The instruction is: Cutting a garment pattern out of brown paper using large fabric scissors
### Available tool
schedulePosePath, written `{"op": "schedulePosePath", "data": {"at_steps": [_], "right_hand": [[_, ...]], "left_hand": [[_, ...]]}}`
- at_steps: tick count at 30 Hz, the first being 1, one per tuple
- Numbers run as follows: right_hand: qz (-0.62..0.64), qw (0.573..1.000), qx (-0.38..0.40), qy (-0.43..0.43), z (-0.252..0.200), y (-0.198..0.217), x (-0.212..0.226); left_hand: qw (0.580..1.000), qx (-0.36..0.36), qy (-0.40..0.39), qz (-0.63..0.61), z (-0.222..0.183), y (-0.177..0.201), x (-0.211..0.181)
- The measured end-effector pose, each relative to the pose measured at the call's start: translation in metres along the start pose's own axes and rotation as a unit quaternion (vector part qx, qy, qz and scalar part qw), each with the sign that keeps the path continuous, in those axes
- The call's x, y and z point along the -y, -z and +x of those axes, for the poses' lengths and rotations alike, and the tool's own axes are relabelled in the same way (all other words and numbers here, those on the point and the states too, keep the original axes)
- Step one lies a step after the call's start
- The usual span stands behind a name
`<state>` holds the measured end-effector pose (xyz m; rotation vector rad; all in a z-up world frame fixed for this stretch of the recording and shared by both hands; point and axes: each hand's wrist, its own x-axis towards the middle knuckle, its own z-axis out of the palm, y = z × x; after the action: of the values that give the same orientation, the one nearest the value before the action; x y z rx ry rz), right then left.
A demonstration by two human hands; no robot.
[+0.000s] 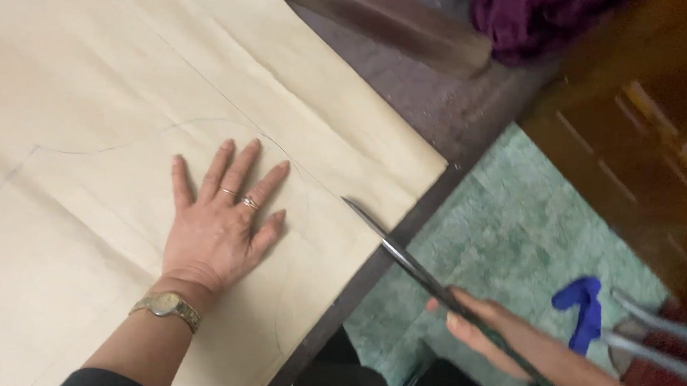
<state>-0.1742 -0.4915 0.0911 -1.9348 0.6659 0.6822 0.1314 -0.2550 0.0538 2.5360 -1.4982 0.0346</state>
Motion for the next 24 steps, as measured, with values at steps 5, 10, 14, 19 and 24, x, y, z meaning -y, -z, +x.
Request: {"op": "schedulePosePath", "data": {"at_steps": [5, 10, 14, 19, 24], "right_hand": [[0.062, 0.990, 0.099, -0.079, -0.015, 0.016, 0.061], [0.094, 0.990, 0.106, -0.015, -0.022, 0.019, 0.060], [0.086, 0.988, 0.116, -0.058, -0.036, 0.026, 0.048], [0.078, 0.989, 0.114, -0.046, -0.027, 0.024, 0.066], [0.074, 0.991, 0.106, -0.044, -0.020, 0.024, 0.053]], "left_hand": [[0.999, 0.049, 0.018, -0.016, 0.003, 0.010, -0.002], [1.000, 0.006, 0.005, -0.023, 0.000, 0.006, -0.003], [1.000, -0.027, 0.007, -0.011, -0.003, 0.002, -0.001], [0.999, -0.054, 0.001, -0.009, -0.003, -0.001, 0.000], [0.999, -0.054, 0.003, 0.001, -0.003, -0.007, 0.002]]}}
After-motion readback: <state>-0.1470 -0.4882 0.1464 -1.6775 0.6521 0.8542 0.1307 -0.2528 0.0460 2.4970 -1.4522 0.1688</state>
